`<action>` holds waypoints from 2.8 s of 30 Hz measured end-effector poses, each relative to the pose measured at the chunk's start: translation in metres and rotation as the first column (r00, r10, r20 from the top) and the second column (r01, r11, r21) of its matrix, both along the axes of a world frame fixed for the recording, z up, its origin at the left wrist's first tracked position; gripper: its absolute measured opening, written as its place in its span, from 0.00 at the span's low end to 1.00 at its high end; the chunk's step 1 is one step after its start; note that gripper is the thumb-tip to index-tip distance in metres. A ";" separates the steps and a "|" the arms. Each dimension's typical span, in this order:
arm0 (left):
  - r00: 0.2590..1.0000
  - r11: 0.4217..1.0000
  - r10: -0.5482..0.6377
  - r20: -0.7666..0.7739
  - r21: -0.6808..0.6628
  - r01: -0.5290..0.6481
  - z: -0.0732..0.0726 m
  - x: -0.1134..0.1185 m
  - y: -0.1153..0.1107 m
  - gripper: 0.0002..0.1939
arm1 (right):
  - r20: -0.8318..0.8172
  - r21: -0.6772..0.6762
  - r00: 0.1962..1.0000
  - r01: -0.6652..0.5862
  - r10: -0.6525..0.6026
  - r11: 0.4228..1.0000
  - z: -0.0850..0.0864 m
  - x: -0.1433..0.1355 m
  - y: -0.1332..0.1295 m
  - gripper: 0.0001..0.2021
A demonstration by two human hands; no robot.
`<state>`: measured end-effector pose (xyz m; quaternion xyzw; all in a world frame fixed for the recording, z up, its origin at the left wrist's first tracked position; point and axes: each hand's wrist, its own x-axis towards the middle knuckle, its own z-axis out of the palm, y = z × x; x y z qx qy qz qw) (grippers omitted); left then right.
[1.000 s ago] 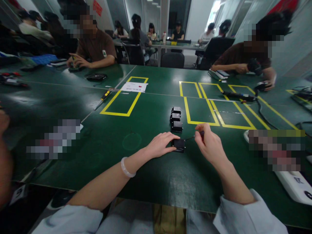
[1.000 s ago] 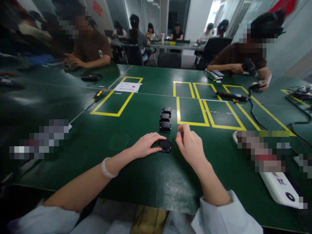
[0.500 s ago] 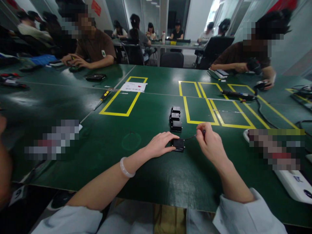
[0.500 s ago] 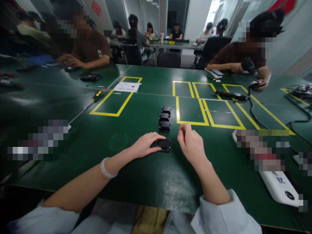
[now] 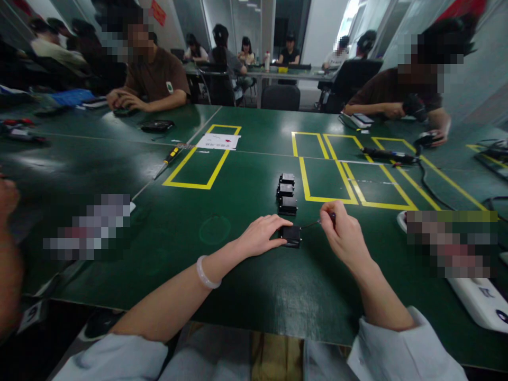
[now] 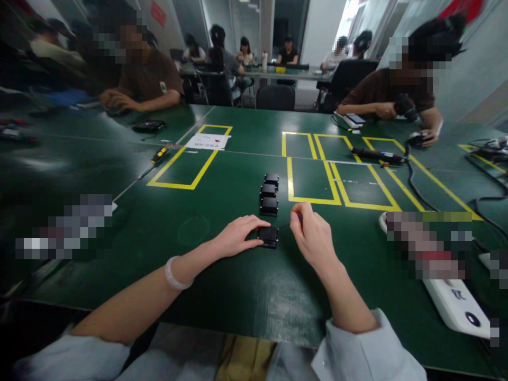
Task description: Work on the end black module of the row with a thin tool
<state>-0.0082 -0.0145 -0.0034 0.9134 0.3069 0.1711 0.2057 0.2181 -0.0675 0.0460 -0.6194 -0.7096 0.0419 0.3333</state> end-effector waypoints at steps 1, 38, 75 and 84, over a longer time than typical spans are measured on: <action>1.000 1.000 0.002 -0.001 0.000 -0.002 0.000 0.000 0.000 0.22 | 0.006 0.000 1.000 -0.003 0.003 1.000 -0.001 0.000 0.000 0.11; 1.000 1.000 0.000 0.003 -0.003 0.000 0.001 0.000 0.000 0.22 | 0.028 0.098 1.000 -0.008 0.005 0.995 -0.007 -0.004 -0.001 0.09; 1.000 1.000 -0.004 0.010 0.005 0.003 0.001 0.001 -0.001 0.22 | 0.052 0.044 0.996 0.068 -0.070 0.997 -0.002 -0.005 0.002 0.13; 1.000 1.000 0.002 0.011 -0.004 -0.002 0.000 0.000 0.000 0.22 | 0.041 0.049 0.998 0.051 -0.053 0.997 0.002 -0.004 0.000 0.07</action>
